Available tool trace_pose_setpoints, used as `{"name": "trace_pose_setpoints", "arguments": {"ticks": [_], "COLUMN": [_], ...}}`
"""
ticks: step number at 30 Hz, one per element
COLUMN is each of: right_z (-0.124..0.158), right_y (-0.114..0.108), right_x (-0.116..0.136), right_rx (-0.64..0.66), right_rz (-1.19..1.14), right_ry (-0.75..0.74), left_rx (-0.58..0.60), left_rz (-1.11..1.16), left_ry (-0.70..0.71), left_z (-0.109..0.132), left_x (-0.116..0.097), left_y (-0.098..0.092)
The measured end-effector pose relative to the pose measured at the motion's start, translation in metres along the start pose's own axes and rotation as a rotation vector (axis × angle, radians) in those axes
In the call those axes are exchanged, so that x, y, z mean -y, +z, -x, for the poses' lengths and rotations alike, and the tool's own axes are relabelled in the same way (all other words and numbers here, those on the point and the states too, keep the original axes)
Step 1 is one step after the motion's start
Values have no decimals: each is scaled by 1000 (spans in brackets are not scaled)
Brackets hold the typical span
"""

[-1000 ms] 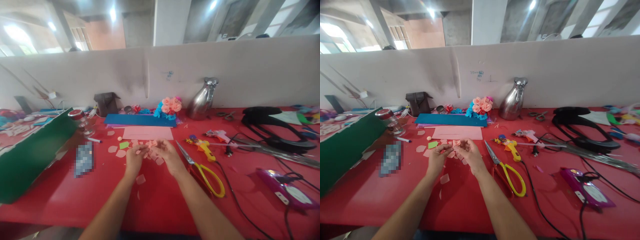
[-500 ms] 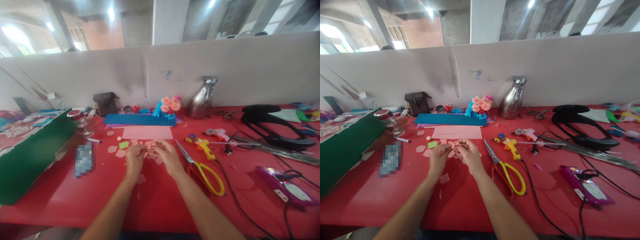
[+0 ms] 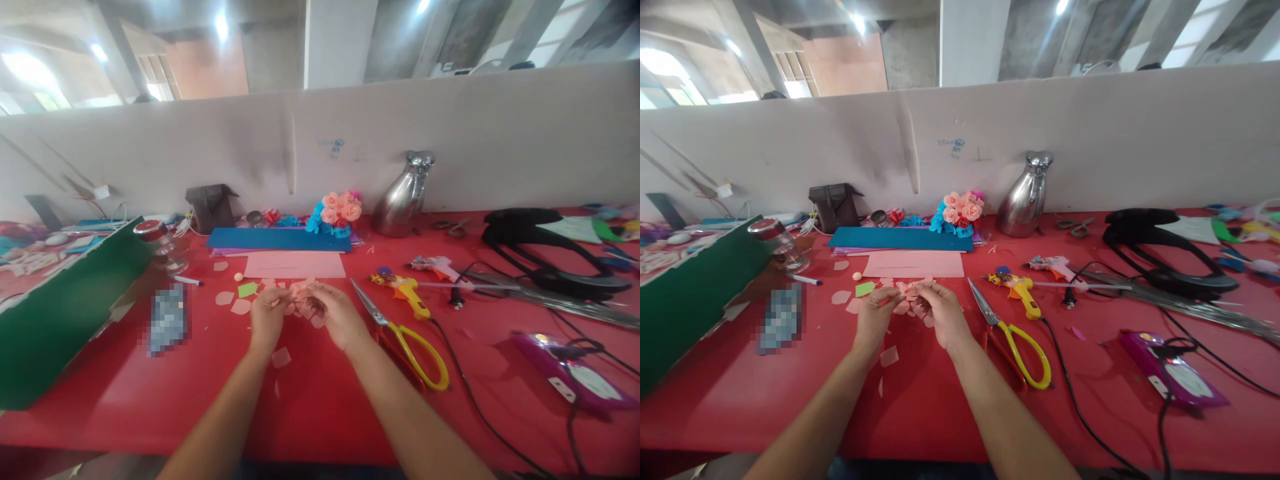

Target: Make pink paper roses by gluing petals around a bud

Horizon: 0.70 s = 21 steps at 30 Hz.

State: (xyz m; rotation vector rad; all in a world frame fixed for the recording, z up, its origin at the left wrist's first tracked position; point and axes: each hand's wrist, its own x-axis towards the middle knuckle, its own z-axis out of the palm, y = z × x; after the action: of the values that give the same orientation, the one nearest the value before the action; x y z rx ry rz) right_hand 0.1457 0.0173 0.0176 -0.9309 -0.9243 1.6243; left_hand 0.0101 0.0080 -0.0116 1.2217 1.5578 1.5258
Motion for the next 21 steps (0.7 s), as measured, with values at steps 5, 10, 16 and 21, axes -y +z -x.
{"name": "trace_pose_setpoints", "arguments": {"ticks": [5,10,16,21], "right_z": [-3,-2,2,6], "right_y": [-3,-3,-1,1], "right_x": [-2,-2,-1,0], "right_rx": [-23,42,87,85], "right_rz": [-92,-195,-206,-52], "right_ry": [42,111,59,11], "left_rx": [37,56,70,61], "left_rz": [14,93,120,86], "left_ry": [36,-16,-33,-21], "left_z": [0,1,2,1], "left_x": [3,-3,-4,-2], "left_y": [1,1,1,-1]}}
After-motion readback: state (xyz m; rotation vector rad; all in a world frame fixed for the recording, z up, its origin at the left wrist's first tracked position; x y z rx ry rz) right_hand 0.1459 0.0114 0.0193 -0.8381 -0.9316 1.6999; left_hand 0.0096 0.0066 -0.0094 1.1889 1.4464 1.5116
